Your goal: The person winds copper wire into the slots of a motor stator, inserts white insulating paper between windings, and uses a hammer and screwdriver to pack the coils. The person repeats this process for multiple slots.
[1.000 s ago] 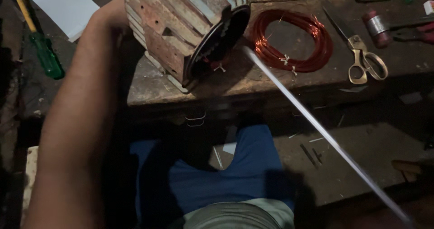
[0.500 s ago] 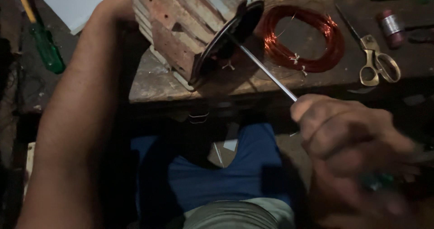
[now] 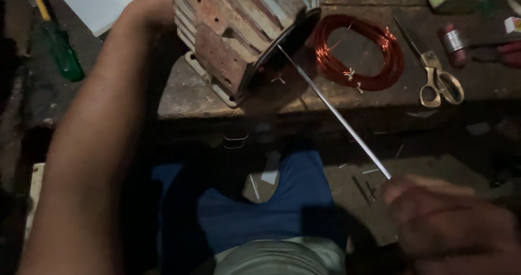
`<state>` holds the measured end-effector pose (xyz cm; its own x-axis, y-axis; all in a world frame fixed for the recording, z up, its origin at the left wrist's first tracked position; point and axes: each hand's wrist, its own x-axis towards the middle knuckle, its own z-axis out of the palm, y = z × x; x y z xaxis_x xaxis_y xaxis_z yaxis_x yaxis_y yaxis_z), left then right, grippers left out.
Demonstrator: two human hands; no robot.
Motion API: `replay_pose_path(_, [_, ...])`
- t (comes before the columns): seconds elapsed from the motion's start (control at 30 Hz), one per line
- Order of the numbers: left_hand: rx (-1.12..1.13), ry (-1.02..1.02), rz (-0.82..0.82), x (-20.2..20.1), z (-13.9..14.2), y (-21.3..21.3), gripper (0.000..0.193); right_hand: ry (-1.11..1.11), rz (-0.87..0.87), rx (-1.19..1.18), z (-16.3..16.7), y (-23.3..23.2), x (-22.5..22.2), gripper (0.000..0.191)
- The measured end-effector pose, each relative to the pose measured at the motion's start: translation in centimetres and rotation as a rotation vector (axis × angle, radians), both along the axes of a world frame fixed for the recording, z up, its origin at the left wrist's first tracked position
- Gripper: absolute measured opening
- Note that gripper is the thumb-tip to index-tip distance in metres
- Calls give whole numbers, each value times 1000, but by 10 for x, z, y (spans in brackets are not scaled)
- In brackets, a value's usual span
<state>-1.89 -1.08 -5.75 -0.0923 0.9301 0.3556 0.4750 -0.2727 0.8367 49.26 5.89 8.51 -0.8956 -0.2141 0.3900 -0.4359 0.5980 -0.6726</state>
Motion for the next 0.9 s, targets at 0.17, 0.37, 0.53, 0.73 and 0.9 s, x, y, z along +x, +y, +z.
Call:
replay_pose_path(0.17, [8,68,15,13,27,8,71,440,-110,-144,0,-8,54,9])
replay_pose_path(0.37, [-42,29,3,32,47,17,77,480,-433,306,16,4,-26,13])
replay_pose_path(0.53, [104,126,-67,31,49,19,84,356,-586,774,4,33,-88,31])
replay_pose_path(0.73, [-4,208,86,28,65,10,60,251,-482,1010,-30,52,-114,32])
replay_pose_path(0.9, [-15,208,151,32,67,7,52,508,-437,1042,-55,67,-131,22])
